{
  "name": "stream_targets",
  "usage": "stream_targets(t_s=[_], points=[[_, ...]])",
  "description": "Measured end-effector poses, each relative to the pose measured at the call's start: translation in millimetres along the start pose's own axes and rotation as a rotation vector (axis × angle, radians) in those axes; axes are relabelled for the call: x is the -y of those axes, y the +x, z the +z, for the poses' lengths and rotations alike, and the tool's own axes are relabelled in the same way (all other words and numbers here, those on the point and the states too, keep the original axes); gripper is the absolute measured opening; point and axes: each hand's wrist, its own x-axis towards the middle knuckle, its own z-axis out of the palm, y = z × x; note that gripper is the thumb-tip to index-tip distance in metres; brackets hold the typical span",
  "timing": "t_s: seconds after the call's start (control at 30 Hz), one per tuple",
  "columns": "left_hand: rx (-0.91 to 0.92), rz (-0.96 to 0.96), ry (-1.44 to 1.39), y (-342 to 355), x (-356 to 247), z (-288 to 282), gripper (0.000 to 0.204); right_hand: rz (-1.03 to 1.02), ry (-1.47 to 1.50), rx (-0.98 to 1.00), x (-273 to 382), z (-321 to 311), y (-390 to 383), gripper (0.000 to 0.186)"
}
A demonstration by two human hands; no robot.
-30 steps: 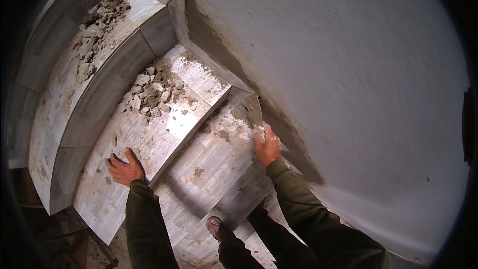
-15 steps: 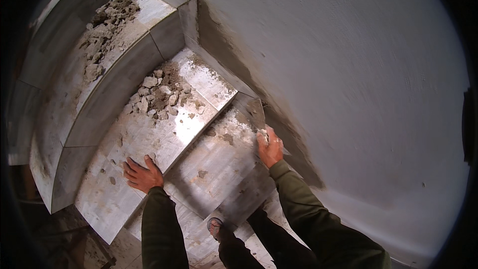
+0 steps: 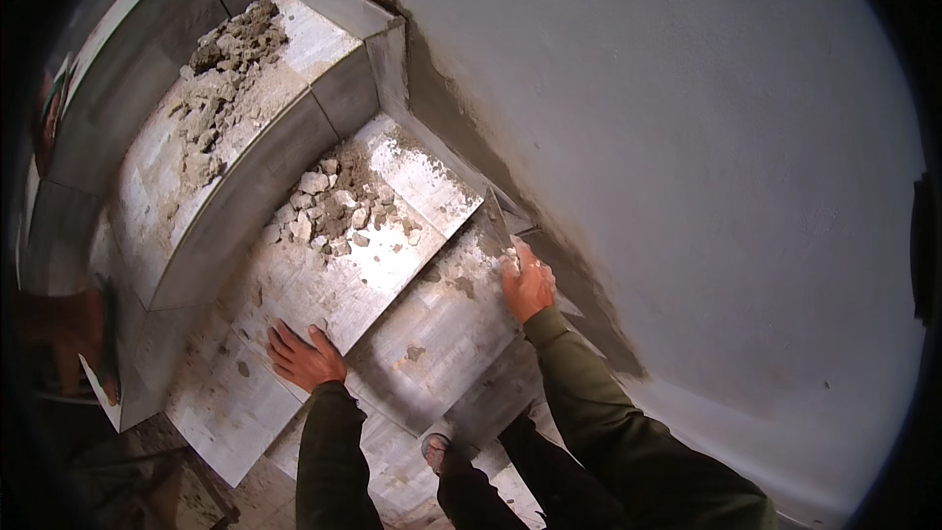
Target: The person mixes plaster in a bucket using a trowel and then applies the plaster to the wall at the base of a staircase.
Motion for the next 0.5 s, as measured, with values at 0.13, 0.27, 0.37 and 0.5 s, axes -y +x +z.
stream_targets(t_s=[0.13, 0.27, 0.37, 0.5], points=[[0.018, 0.004, 0.03, 2, 4, -2, 0.059, -0.001, 0.007, 0.119, 15, -17, -7, 0.046], [0.056, -0.021, 0.026, 4, 0, -7, 0.06, -0.011, -0.011, 0.166, 26, -37, -16, 0.055], [0.067, -0.027, 0.03, 4, -1, -8, 0.061, -0.045, 0.064, 0.185, 35, -46, -17, 0.058], [0.064, -0.04, 0.034, 4, -2, -9, 0.061, 0.088, 0.057, 0.274, 48, -53, -13, 0.056]])
